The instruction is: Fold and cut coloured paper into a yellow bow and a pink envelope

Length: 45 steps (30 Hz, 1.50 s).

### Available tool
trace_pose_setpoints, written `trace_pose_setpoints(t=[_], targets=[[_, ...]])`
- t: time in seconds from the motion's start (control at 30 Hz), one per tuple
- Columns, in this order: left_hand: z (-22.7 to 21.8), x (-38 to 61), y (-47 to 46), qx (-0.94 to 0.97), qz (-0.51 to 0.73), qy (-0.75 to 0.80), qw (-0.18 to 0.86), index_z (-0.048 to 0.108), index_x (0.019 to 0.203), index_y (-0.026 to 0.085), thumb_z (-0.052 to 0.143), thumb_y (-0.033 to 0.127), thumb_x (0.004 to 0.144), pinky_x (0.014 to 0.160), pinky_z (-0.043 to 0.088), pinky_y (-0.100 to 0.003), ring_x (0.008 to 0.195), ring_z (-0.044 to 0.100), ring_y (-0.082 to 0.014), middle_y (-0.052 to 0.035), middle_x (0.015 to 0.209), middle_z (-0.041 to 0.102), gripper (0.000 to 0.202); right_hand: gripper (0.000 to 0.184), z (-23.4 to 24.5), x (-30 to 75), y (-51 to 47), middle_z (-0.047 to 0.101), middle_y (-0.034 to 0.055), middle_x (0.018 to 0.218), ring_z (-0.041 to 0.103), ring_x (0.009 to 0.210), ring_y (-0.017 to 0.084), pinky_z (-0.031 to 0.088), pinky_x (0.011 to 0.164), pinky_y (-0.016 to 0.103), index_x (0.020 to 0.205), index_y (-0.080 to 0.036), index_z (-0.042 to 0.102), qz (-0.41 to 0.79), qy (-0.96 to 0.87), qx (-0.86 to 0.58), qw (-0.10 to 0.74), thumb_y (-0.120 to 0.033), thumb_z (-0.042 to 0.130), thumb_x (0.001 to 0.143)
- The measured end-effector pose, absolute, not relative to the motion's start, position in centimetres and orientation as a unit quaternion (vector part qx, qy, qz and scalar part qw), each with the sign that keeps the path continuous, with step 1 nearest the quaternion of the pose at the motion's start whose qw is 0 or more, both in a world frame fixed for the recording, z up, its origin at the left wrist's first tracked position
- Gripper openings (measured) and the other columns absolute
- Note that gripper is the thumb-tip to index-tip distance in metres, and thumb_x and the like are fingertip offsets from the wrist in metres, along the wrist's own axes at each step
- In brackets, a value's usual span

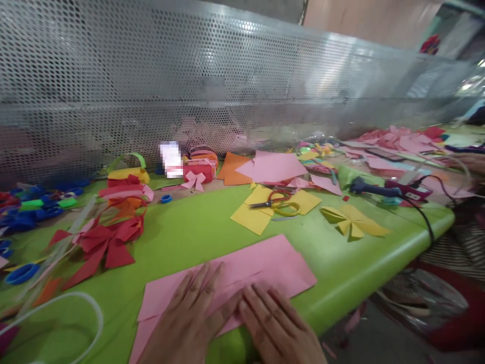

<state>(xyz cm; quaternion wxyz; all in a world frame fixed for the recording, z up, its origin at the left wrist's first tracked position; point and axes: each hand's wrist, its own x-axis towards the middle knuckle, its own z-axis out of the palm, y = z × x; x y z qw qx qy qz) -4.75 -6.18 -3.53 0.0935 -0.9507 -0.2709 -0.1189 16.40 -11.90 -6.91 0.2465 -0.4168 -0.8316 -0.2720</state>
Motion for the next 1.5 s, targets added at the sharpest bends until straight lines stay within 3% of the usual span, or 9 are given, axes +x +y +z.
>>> trace_pose_setpoints(t=[0.17,0.4,0.6,0.73,0.83,0.97,1.23,1.43,1.5], targets=[[-3.3,-4.9,-5.9,-0.959,-0.095,-0.236,0.128,0.026,0.140,0.031,0.046,0.072,0.069,0.088,0.047,-0.048,0.121,0.045,-0.0348,-0.0152,0.138,0.043,0.084,0.033,-6.7,22.0,-14.1,0.063,0.0037,0.118,0.057,0.111,0.017,0.014,0.113,0.034,0.114,-0.014,0.059,-0.235,-0.807,-0.502,0.204,-0.025,0.040,0.090],[-3.0,-4.5,-6.5,-0.952,-0.106,-0.279,0.067,0.024,0.139,0.037,0.056,0.068,0.066,0.090,0.046,-0.049,0.125,0.042,-0.0330,-0.0121,0.142,0.037,0.085,0.024,-5.4,22.8,-15.0,0.067,0.0117,0.107,0.051,0.117,0.027,0.034,0.103,0.045,0.100,-0.012,0.061,-0.255,-0.746,-0.555,0.265,-0.014,0.045,0.083],[-2.6,-4.3,-7.2,-0.945,-0.077,-0.318,-0.009,0.030,0.137,0.036,0.061,0.069,0.060,0.096,0.038,-0.055,0.132,0.029,-0.0354,-0.0122,0.148,0.025,0.089,0.054,-5.6,17.6,-11.5,0.053,0.0216,0.127,0.046,0.120,0.032,0.047,0.087,0.044,0.119,-0.001,0.053,-0.221,-0.846,-0.451,0.180,-0.037,0.048,0.079],[-3.0,-3.2,-8.3,-0.952,-0.066,-0.299,0.025,0.027,0.140,0.024,0.044,0.053,0.082,0.103,0.030,-0.055,0.135,0.024,-0.0282,-0.0052,0.149,0.024,0.067,0.059,-7.1,17.6,-11.2,0.052,0.0208,0.128,0.049,0.117,0.031,0.046,0.085,0.043,0.121,-0.002,0.052,-0.234,-0.850,-0.434,0.183,-0.039,0.051,0.076],[-4.0,-2.2,-8.9,-0.943,-0.076,-0.309,0.099,0.036,0.135,0.020,0.031,0.038,0.092,0.102,0.035,-0.044,0.128,0.038,-0.0209,-0.0016,0.142,0.040,0.047,0.058,-7.7,18.0,-11.1,0.055,0.0215,0.125,0.053,0.111,0.032,0.045,0.083,0.044,0.118,-0.004,0.054,-0.253,-0.850,-0.415,0.204,-0.045,0.047,0.077],[-5.1,-1.9,-9.3,-0.917,-0.137,-0.334,0.170,0.047,0.126,0.025,0.030,0.036,0.093,0.097,0.039,-0.036,0.120,0.047,-0.0164,0.0045,0.133,0.051,0.038,0.055,-7.6,17.9,-10.9,0.057,0.0210,0.121,0.057,0.107,0.032,0.044,0.082,0.045,0.116,-0.008,0.056,-0.269,-0.849,-0.406,0.204,-0.046,0.045,0.079],[-6.5,-2.9,-10.2,-0.892,-0.198,-0.345,0.217,0.054,0.118,0.032,0.038,0.038,0.091,0.106,0.027,-0.037,0.116,0.051,-0.0171,0.0059,0.125,0.059,0.032,0.048,-7.8,18.2,-10.6,0.059,0.0154,0.121,0.058,0.106,0.030,0.050,0.079,0.044,0.116,-0.015,0.058,-0.252,-0.850,-0.416,0.203,-0.047,0.043,0.084],[-5.3,-4.2,-10.1,-0.899,-0.176,-0.358,0.182,0.050,0.124,0.013,0.039,0.047,0.088,0.091,0.047,-0.031,0.114,0.054,-0.0202,-0.0068,0.124,0.060,0.051,0.029,-5.7,17.5,-10.2,0.064,0.0082,0.116,0.059,0.107,0.025,0.055,0.079,0.035,0.106,-0.016,0.064,-0.239,-0.878,-0.342,0.236,-0.025,0.043,0.089],[-4.9,-4.8,-10.0,-0.893,-0.187,-0.373,0.169,0.055,0.118,0.013,0.042,0.041,0.088,0.087,0.051,-0.030,0.109,0.058,-0.0201,-0.0063,0.119,0.063,0.043,0.028,-5.2,17.3,-10.1,0.067,0.0038,0.111,0.062,0.102,0.021,0.057,0.078,0.032,0.104,-0.016,0.065,-0.223,-0.891,-0.318,0.234,-0.015,0.042,0.089]])
